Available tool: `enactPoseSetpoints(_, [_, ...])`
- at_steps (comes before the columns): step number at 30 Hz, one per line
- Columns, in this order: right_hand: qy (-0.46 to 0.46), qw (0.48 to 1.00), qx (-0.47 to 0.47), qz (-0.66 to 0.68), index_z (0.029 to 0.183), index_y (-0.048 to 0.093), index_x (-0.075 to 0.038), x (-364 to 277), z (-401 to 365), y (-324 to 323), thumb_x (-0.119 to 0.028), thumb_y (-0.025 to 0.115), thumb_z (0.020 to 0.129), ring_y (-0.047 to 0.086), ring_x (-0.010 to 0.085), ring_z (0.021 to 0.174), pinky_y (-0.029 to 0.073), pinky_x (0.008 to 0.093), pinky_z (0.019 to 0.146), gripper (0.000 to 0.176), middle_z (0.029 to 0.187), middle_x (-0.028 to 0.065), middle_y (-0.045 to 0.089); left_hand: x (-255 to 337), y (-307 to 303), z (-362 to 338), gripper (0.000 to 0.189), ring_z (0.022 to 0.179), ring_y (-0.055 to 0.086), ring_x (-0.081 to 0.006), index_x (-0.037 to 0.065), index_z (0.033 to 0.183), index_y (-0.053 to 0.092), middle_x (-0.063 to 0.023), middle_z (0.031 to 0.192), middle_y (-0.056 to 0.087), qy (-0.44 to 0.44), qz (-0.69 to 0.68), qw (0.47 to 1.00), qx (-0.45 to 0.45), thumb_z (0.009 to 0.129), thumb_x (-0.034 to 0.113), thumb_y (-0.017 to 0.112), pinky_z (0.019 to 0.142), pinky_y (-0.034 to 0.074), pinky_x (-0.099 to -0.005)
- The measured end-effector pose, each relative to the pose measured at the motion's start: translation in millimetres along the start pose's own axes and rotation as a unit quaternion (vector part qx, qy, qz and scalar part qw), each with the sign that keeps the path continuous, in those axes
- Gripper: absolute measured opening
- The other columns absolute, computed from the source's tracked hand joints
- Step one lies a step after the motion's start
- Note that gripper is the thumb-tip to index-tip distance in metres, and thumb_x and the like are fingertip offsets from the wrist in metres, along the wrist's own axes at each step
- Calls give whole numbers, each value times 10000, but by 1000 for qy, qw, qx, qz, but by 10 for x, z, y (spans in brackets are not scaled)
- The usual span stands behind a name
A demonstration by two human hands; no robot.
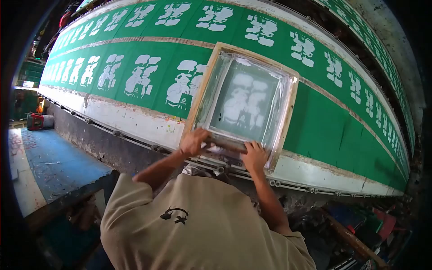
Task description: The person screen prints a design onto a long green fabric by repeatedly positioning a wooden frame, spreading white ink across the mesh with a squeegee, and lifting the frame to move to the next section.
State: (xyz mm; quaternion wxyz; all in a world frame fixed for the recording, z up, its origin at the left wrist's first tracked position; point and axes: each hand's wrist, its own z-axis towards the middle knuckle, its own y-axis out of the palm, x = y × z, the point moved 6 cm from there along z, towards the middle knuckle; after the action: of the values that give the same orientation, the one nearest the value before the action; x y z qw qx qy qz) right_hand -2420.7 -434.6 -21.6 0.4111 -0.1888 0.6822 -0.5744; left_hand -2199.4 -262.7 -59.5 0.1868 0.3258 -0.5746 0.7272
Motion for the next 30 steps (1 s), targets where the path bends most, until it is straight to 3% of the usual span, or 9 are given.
enactPoseSetpoints(1, [-11,1000,-26,7,1092,756,-165,24,77,-86,-137,806,701,657,283,1029,520,465,903,396,1052,5,686,-198,-6,120,396,1002,642,-370,60,1121,624,-137,1051,671,32,-6,999,-4,806,226,796,959,461,-506])
enactPoseSetpoints(3, [-13,997,-71,16,1109,760,-184,89,92,-191,-128,802,707,658,274,1040,514,464,909,408,1073,-3,693,-475,-280,511,417,1022,606,-407,41,1123,629,-175,1054,639,-242,4,963,118,799,218,824,981,462,-494])
enactPoseSetpoints(5, [-18,993,-111,27,1126,764,-202,51,34,-152,-120,798,712,659,265,1051,507,463,915,423,1093,-11,700,-424,-687,776,405,1090,566,-439,24,1104,622,-232,1118,608,-253,141,915,281,799,205,818,970,465,-501])
enactPoseSetpoints(11, [-32,989,95,-109,1108,783,-227,145,40,19,-79,739,705,648,208,1025,438,500,947,431,1123,-56,699,-832,-534,857,409,1094,554,-475,-2,1109,584,-270,1115,582,-250,69,954,152,760,114,763,918,473,-541])
enactPoseSetpoints(19, [24,988,153,30,1108,744,-199,988,2551,-145,-150,773,821,679,287,1026,472,499,951,293,1065,11,728,-788,-625,943,360,858,631,-480,-5,1082,484,-274,930,628,-368,-138,902,177,791,35,693,756,506,-490])
enactPoseSetpoints(22, [224,968,-21,-109,1175,734,-196,907,1856,-341,-224,818,795,695,350,1053,437,624,1056,390,1108,44,747,-804,-586,1044,358,833,650,-472,-4,1100,483,-266,910,646,-321,-119,917,203,809,26,689,761,522,-485])
enactPoseSetpoints(24, [260,961,90,39,1298,704,-133,1242,1076,-522,-165,794,794,724,323,1025,483,536,1035,513,1174,87,755,-688,-542,1091,369,878,662,-459,6,1128,480,-253,947,657,-300,-77,932,188,818,9,680,800,527,-485])
enactPoseSetpoints(26, [371,848,14,377,1360,644,-2,2245,200,36,-120,771,790,708,266,1022,502,417,977,596,1207,128,736,-448,-326,1273,383,915,658,-473,8,1142,475,-257,976,660,-289,-89,930,207,819,15,681,819,524,-491])
enactPoseSetpoints(30, [397,796,157,429,1305,634,74,3237,-147,-772,-45,781,736,666,245,1033,489,352,939,600,1176,129,717,171,748,1796,438,1025,643,-493,15,1206,470,-280,1057,660,-324,-117,913,219,837,83,696,891,500,-523])
